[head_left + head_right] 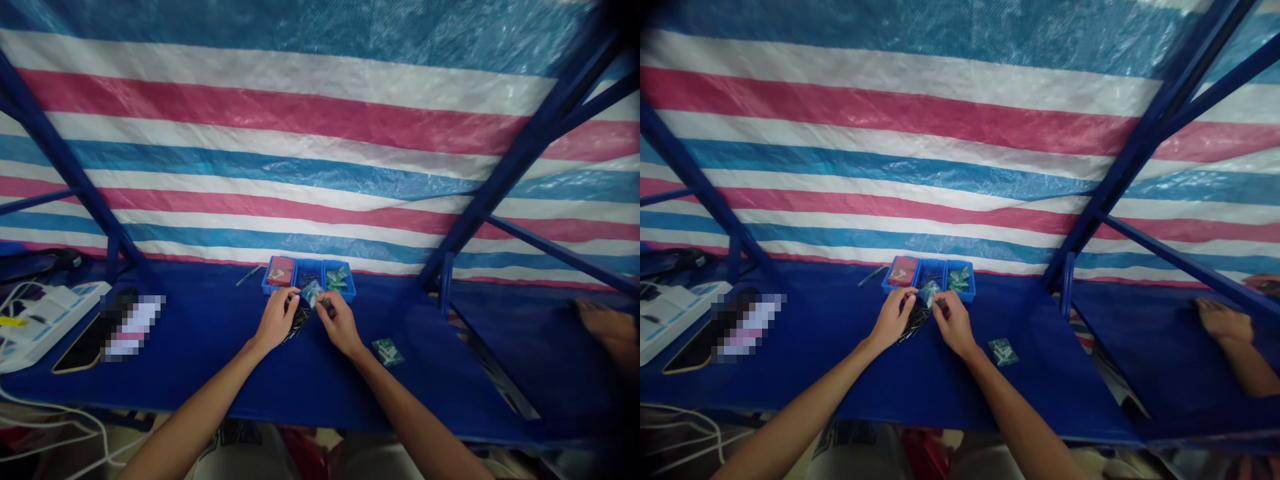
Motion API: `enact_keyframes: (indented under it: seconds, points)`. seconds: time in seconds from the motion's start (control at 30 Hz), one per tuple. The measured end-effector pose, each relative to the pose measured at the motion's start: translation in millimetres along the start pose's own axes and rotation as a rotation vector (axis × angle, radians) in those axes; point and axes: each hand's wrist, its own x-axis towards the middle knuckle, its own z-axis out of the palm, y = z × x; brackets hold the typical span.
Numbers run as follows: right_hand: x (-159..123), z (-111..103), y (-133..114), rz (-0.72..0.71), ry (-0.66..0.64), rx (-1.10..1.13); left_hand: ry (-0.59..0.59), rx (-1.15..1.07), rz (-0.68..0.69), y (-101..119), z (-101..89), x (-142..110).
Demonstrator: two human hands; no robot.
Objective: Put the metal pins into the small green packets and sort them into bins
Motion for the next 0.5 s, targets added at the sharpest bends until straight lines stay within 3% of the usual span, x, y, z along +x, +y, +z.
enact_keyframes:
  seconds: [0.1, 0.17, 0.37, 0.5]
  points:
    - [4.8, -7.7, 4.6, 0.028, 0.199, -0.087, 0.043, 0.045, 0.028, -1.3, -0.7, 1.0]
    - [7.1, -13.2, 9.0, 0.042, 0.261, -0.150, 0.043, 0.076, 0.056, -1.1, -1.4, 1.2]
    - [9.7, -16.6, 21.8, 0.129, 0.175, -0.409, -0.022, 0.144, 0.087, 2.6, -2.5, -0.5]
    - [11.2, -23.9, 12.2, 0.134, 0.165, -0.514, -0.048, 0.175, 0.104, 3.1, -3.1, -0.6]
